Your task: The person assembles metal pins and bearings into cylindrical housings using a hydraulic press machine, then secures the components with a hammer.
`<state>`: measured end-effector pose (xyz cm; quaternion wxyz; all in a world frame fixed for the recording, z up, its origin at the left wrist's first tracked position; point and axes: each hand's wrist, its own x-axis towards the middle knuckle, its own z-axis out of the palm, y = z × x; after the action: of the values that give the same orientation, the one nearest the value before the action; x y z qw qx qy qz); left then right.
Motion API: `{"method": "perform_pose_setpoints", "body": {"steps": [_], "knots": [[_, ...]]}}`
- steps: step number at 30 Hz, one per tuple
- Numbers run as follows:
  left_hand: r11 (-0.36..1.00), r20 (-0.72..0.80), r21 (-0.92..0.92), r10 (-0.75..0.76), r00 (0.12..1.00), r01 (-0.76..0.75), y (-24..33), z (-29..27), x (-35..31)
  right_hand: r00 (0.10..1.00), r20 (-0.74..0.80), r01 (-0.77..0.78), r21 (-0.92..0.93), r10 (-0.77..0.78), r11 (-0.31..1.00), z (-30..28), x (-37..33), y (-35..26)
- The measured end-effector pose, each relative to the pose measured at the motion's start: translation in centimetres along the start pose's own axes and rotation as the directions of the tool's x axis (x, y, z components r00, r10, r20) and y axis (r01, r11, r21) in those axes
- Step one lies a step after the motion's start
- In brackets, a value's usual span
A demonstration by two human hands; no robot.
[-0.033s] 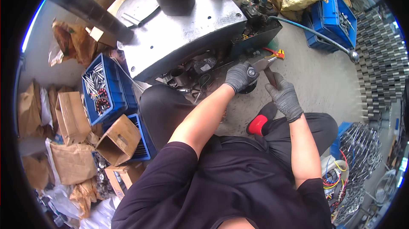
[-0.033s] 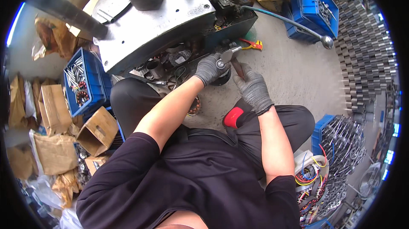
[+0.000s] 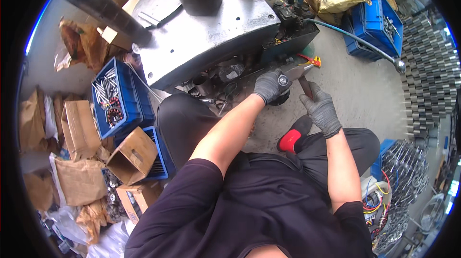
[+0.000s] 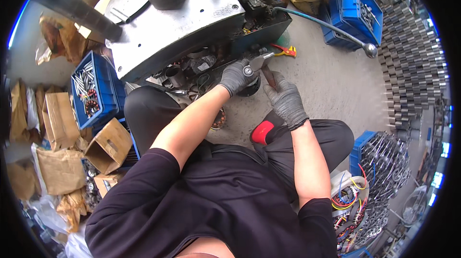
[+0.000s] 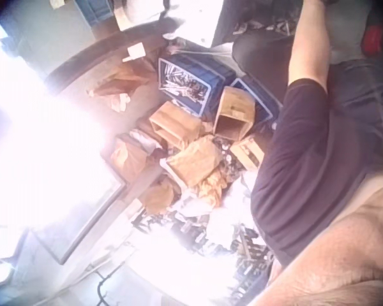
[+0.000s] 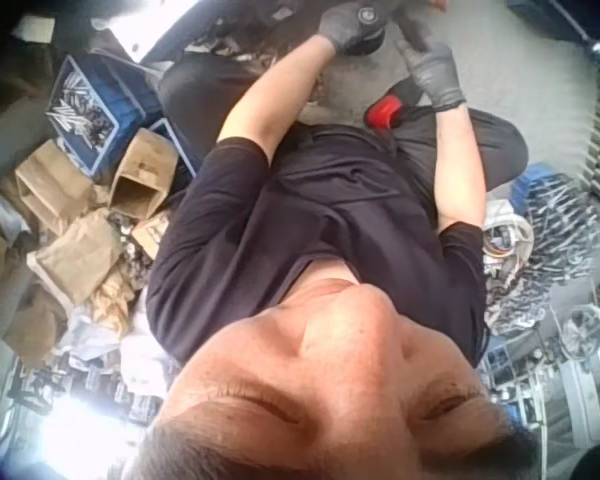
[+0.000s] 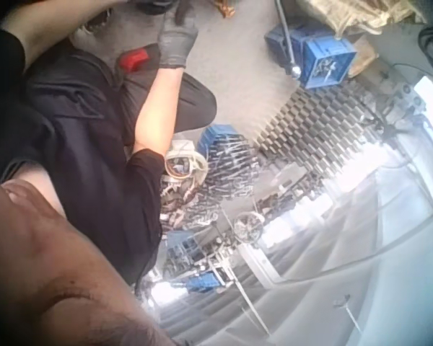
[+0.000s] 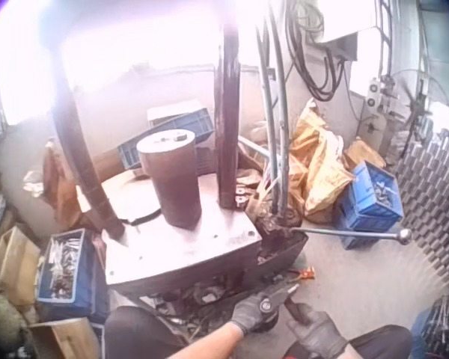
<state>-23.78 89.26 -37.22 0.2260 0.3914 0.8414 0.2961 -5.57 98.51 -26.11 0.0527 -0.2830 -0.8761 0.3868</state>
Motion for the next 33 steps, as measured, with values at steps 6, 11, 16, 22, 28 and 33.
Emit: {"method": "perform_pose_setpoints", "body": {"steps": [6,11,16,22,28,33], "knots": [[0.999,0.077,0.044,-0.019,0.997,0.015,-1.0,0.0,2.0,0.976,0.017,-0.215,0.187,0.216,0.959,1.6,1.4,1.5],[0.999,0.018,0.040,0.013,1.000,-0.013,-0.4,-0.9,1.6,0.895,-0.150,-0.303,0.488,0.421,0.818,6.8,4.9,9.6],[0.998,-0.046,0.029,-0.052,0.998,0.053,-2.1,1.1,2.6,0.809,0.007,-0.587,-0.036,0.588,0.809,9.3,7.3,19.6],[0.739,0.015,-0.594,-0.386,0.922,0.319,-3.7,-0.9,0.8,0.818,0.038,-0.504,-0.431,0.573,0.748,12.4,4.2,23.9],[0.277,-0.048,-0.953,-0.544,0.838,0.125,-8.3,-1.6,-0.6,0.776,0.221,-0.333,-0.652,0.591,0.681,11.7,3.8,17.5],[0.041,0.090,-0.990,-0.560,0.824,0.136,-5.2,-5.4,-0.8,0.948,0.083,-0.300,-0.088,0.307,0.950,15.2,8.1,20.4]]}}
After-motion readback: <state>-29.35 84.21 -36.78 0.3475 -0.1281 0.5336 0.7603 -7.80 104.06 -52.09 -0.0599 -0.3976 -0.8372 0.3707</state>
